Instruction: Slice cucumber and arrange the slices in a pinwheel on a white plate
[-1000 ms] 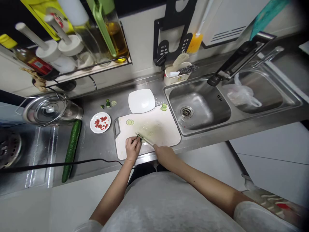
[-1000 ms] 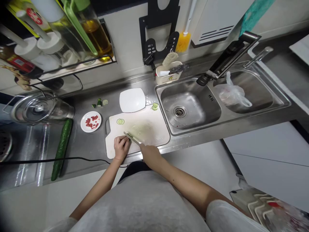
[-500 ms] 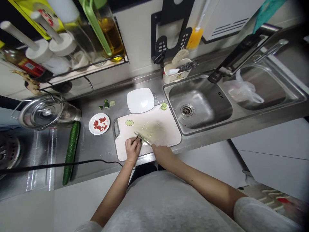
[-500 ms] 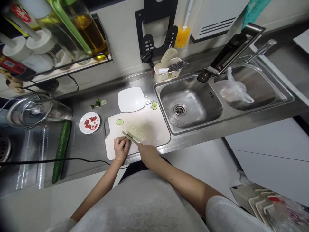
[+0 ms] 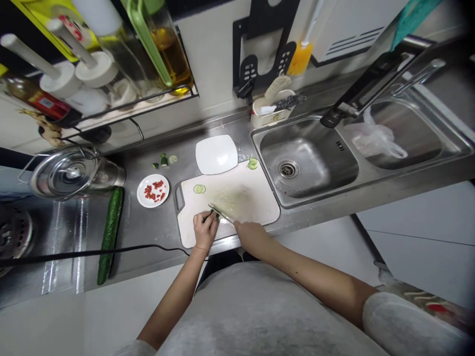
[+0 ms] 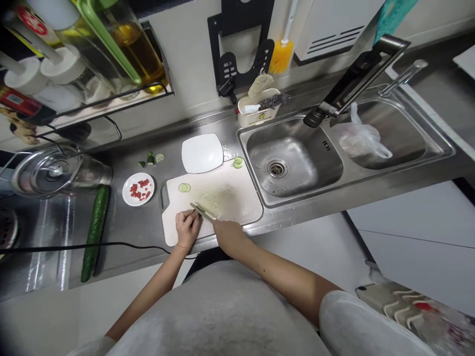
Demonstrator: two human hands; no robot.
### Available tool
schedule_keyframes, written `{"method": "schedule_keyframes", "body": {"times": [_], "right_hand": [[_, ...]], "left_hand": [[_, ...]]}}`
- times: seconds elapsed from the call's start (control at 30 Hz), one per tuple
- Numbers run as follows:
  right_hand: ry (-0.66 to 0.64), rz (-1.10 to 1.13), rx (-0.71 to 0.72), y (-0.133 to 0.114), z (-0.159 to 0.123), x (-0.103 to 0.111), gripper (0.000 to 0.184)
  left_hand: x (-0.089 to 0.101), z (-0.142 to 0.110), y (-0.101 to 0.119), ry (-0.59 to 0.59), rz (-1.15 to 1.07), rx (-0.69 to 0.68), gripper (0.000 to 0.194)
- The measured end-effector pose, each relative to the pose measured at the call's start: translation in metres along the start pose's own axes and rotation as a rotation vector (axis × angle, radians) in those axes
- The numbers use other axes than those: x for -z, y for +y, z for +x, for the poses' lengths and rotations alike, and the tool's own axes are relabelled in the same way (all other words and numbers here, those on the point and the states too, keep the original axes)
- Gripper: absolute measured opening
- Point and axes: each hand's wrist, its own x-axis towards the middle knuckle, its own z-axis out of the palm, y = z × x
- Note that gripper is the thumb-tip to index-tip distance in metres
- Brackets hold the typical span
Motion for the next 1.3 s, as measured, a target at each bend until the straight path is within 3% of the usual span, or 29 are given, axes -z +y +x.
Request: {"method": "schedule_keyframes", "body": {"times": [1.3], "right_hand": [[0.021,0.014,0.001,0.004,0.027,-0.007,0.035]], "left_hand": [[-0.002,0.001,0.000,0.003,0.000,0.029,0.015]]}}
